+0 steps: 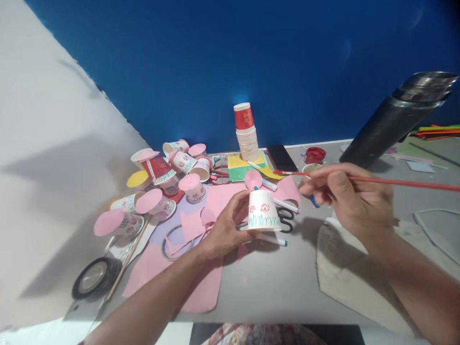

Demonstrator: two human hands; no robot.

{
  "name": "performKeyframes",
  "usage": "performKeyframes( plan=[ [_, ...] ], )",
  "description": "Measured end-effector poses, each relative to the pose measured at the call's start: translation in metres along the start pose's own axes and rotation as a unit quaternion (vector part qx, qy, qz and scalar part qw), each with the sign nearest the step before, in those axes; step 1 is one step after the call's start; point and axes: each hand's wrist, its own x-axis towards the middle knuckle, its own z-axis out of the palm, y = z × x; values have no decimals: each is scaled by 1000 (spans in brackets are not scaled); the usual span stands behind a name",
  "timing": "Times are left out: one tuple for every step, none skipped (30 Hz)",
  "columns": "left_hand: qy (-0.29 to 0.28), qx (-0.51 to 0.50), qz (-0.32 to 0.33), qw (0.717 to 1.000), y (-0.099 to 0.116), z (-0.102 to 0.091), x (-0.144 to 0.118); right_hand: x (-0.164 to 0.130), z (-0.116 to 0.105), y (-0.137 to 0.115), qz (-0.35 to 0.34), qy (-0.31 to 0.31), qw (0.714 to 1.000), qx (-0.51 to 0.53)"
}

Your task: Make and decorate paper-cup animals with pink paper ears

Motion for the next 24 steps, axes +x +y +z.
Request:
performKeyframes(
  plan=[
    [3, -3, 2, 1000, 0, 0, 0, -1, 0, 0, 0, -21, 999, -27],
    [6, -5, 3, 1000, 0, 0, 0, -1, 0, 0, 4, -52, 997, -60],
    [7, -6, 4, 1000, 0, 0, -1, -2, 0, 0, 12, -87, 992, -95],
    [9, -7, 6, 1000, 1, 0, -1, -3, 1, 1, 20, -124, 984, -128],
    [10, -7, 7, 1000, 1, 0, -1, -4, 2, 2, 23, -161, 975, -153],
    [10, -6, 9, 1000, 2, 1, -1, -6, 3, 4, 21, -193, 966, -171],
    [8, -5, 12, 1000, 2, 1, -1, -7, 5, 7, 16, -221, 958, -182],
    [4, -3, 16, 1000, 3, 1, -1, -9, 6, 9, 11, -238, 952, -190],
    [-3, -1, 21, 1000, 3, 1, 0, -10, 8, 12, 9, -252, 947, -197],
    [-11, 3, 27, 1000, 4, 1, 0, -11, 9, 14, 3, -263, 943, -203],
    [-20, 8, 31, 999, 5, 1, 0, -11, 11, 16, -6, -269, 940, -210],
    [-27, 18, 35, 999, 6, 0, -1, -11, 11, 18, -21, -270, 937, -219],
    [-30, 32, 38, 998, 7, -2, -1, -11, 12, 19, -40, -268, 934, -232],
    [-29, 52, 39, 997, 9, -4, -2, -11, 13, 20, -60, -264, 931, -245],
    [-26, 77, 40, 996, 11, -6, -3, -11, 13, 20, -76, -263, 926, -258],
    [-21, 107, 41, 993, 13, -8, -4, -10, 13, 21, -87, -263, 922, -270],
    [-18, 140, 43, 989, 16, -10, -4, -10, 14, 21, -91, -266, 919, -278],
    [-17, 175, 44, 983, 18, -12, -5, -10, 15, 21, -93, -271, 916, -282],
    [-19, 207, 45, 977, 20, -13, -5, -11, 15, 21, -92, -276, 914, -284],
    [-21, 234, 47, 971, 22, -14, -4, -11, 16, 21, -90, -280, 913, -284],
    [-24, 254, 50, 965, 24, -14, -4, -12, 16, 21, -87, -283, 912, -285],
    [-28, 270, 57, 961, 24, -15, -3, -12, 17, 21, -84, -285, 911, -285],
    [-32, 283, 67, 956, 24, -15, -2, -12, 17, 21, -82, -286, 912, -283],
    [-38, 297, 76, 951, 24, -15, -2, -13, 17, 21, -80, -287, 913, -277]
  ],
)
